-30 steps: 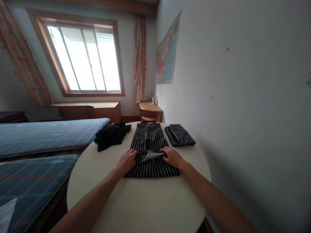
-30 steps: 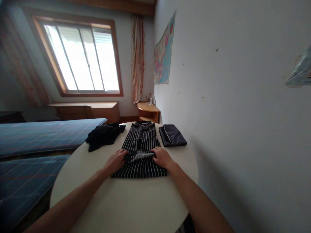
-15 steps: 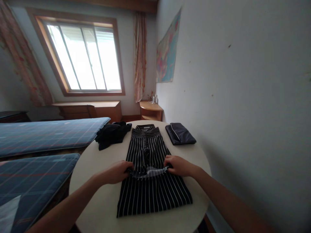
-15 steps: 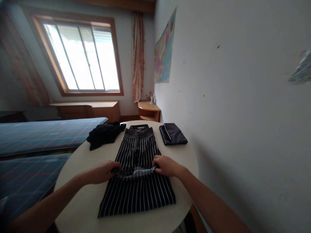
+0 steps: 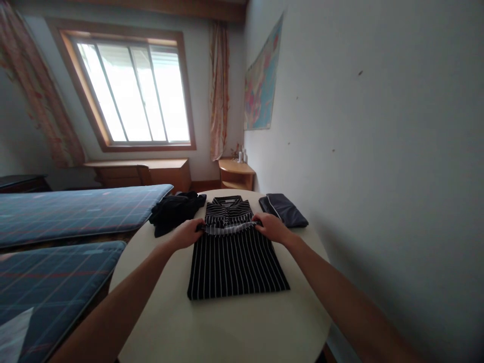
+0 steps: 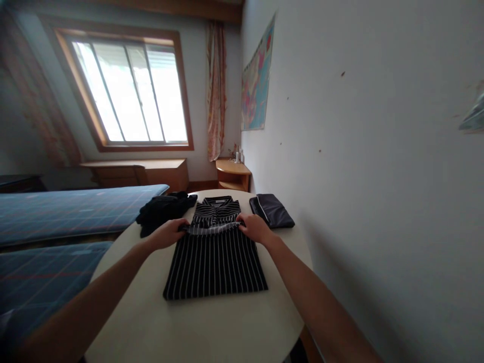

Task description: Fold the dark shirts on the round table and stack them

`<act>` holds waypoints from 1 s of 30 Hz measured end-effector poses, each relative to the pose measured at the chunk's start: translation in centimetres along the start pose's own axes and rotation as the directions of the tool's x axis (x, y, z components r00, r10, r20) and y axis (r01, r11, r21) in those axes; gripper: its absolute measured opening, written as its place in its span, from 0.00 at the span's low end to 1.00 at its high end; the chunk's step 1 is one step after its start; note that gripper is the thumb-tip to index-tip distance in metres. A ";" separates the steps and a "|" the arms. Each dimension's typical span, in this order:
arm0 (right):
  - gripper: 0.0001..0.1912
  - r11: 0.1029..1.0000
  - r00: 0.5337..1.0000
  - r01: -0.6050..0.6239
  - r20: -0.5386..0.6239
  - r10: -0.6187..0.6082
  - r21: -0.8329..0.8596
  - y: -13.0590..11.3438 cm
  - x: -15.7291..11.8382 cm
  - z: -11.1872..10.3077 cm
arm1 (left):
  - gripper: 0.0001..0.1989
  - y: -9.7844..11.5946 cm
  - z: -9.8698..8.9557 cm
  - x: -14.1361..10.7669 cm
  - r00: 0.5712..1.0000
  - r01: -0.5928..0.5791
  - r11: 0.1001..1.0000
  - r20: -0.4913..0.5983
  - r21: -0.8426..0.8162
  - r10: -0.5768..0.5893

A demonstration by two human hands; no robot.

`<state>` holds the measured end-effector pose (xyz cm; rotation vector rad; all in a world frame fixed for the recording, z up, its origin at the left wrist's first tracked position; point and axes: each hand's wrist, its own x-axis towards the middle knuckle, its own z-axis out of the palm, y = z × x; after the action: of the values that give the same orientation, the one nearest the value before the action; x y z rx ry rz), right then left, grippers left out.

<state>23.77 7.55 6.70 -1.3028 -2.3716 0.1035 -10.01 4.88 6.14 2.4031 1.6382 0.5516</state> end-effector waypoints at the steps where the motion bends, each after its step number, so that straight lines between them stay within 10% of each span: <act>1: 0.09 1.000 1.000 -0.004 0.004 0.004 0.000 0.2 0.2 0.9 | 0.13 -0.2 1.0 0.3 1.000 0.021 0.999 -0.012 0.027 -0.020; 10: 0.11 1.000 0.997 0.013 0.075 -0.013 0.002 1.1 -1.0 5.5 | 0.21 -0.2 5.6 -0.7 0.999 0.033 0.993 0.009 0.117 -0.034; 21: 0.10 0.984 0.961 0.163 0.212 -0.176 0.078 -0.8 -5.7 2.6 | 0.15 1.7 2.7 -5.2 0.956 -0.151 0.988 0.260 0.046 0.134; 30: 0.08 0.992 0.977 0.123 0.175 -0.123 0.008 -1.3 -3.9 -0.9 | 0.17 3.5 -1.8 -2.9 0.962 -0.167 0.985 0.227 0.042 0.154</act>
<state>24.90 3.51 6.62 -1.1880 -2.5953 0.1840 -8.66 0.75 8.39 2.5498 1.3958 0.2450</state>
